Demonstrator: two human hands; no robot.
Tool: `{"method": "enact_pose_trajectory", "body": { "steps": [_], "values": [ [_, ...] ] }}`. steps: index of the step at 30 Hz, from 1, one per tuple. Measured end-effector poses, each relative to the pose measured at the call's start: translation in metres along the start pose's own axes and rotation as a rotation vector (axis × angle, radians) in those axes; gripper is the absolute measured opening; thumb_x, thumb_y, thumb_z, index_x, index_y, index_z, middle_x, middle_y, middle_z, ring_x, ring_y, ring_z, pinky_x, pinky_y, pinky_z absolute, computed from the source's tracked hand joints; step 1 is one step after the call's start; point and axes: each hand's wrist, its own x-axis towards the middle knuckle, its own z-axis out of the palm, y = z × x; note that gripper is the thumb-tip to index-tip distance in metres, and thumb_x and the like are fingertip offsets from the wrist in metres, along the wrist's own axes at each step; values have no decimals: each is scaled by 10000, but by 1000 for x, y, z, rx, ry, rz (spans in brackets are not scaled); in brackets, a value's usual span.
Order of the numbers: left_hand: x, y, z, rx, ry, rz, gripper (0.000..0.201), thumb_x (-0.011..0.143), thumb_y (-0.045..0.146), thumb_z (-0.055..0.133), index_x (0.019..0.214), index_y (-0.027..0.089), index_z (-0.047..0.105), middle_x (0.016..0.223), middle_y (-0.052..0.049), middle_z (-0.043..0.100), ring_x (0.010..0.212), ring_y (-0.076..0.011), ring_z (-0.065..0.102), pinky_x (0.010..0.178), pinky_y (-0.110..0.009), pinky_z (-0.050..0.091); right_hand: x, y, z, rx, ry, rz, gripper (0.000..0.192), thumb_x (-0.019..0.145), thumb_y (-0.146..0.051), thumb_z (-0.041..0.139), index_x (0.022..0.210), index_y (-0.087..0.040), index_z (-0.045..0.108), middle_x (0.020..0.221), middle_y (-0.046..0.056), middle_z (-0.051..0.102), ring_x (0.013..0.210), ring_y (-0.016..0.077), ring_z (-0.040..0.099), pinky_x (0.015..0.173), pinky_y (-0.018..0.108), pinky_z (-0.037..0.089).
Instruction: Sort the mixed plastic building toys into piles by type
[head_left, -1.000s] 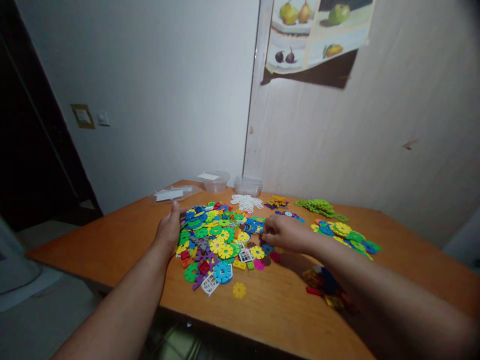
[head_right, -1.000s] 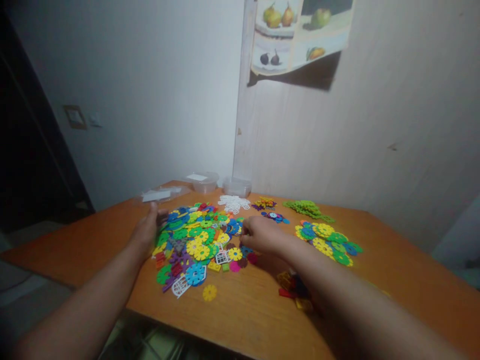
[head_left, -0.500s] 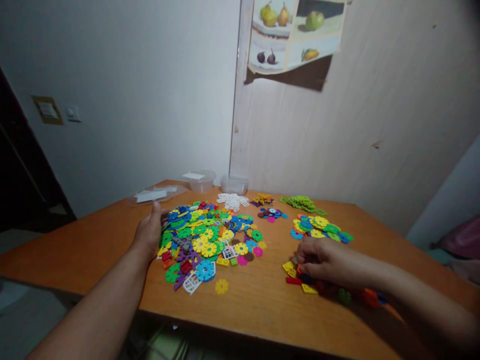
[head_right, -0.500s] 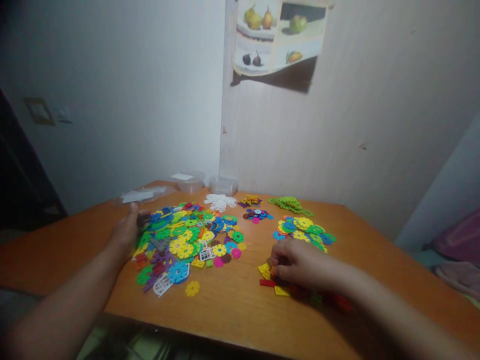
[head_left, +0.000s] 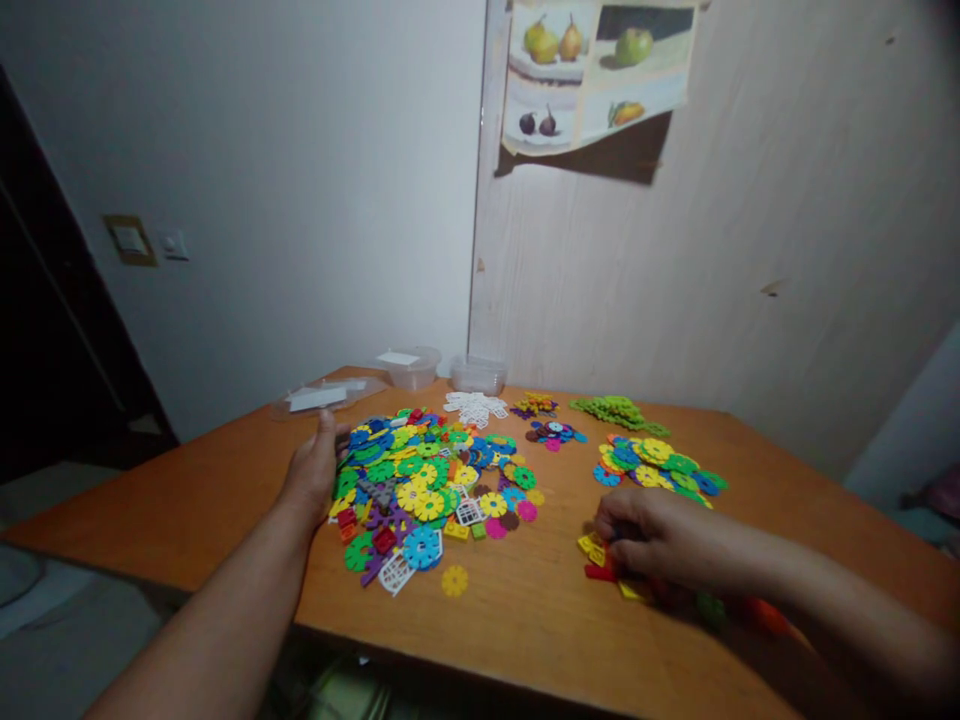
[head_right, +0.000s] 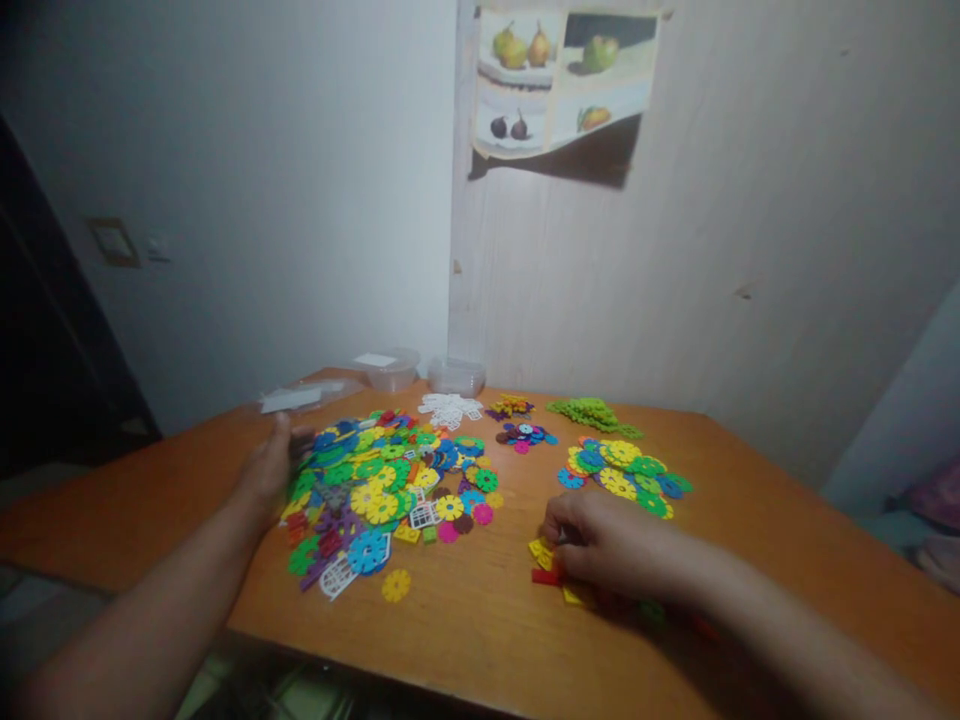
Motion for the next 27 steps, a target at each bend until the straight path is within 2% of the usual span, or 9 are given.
{"method": "enact_pose_trajectory", "body": {
  "steps": [4, 8, 12, 15, 20, 27],
  "values": [
    [3, -4, -2, 6, -21, 12, 776, 850, 828, 480, 1074, 131, 740, 1114, -177, 751, 1087, -284, 704, 1010, -448, 541, 16, -8, -4, -9, 48, -46, 110, 842, -217, 589, 915, -195, 669, 846, 15, 698, 709, 124, 580, 592, 210, 381],
    [7, -10, -5, 4, -31, 31, 791, 838, 838, 488, 1091, 134, 744, 1109, -179, 753, 1090, -285, 705, 1018, -450, 537, 51, -16, -3, -63, 102, -66, 133, 847, -273, 613, 915, -185, 686, 848, 25, 696, 722, 137, 575, 608, 232, 380],
    [5, -7, -3, -23, -30, 16, 772, 848, 819, 500, 1091, 128, 745, 1083, -179, 758, 1070, -283, 714, 1018, -448, 538, 90, -25, 3, -157, 131, -8, 134, 814, -253, 624, 915, -191, 687, 861, 24, 704, 752, 141, 581, 626, 240, 362],
    [-2, 0, 0, -29, -25, 4, 747, 858, 803, 509, 1081, 130, 745, 1082, -174, 763, 1072, -282, 717, 1041, -452, 525, 110, -30, 9, -229, 168, 58, 201, 801, -319, 667, 965, -205, 690, 914, 33, 717, 795, 157, 593, 643, 249, 352],
    [-10, 8, 2, -32, -30, -1, 701, 888, 769, 500, 1048, 134, 752, 1047, -169, 773, 1046, -282, 728, 1015, -454, 545, 125, -33, 18, -264, 188, 105, 369, 796, -493, 699, 1012, -194, 691, 979, 86, 724, 816, 200, 605, 615, 273, 320],
    [-13, 11, 2, -13, -26, 6, 674, 903, 747, 493, 1031, 138, 751, 1055, -172, 773, 1061, -292, 726, 1032, -468, 534, 135, -27, 26, -254, 195, 92, 236, 809, -387, 698, 936, -189, 681, 919, 60, 719, 786, 167, 595, 612, 257, 298]
  ]
}}
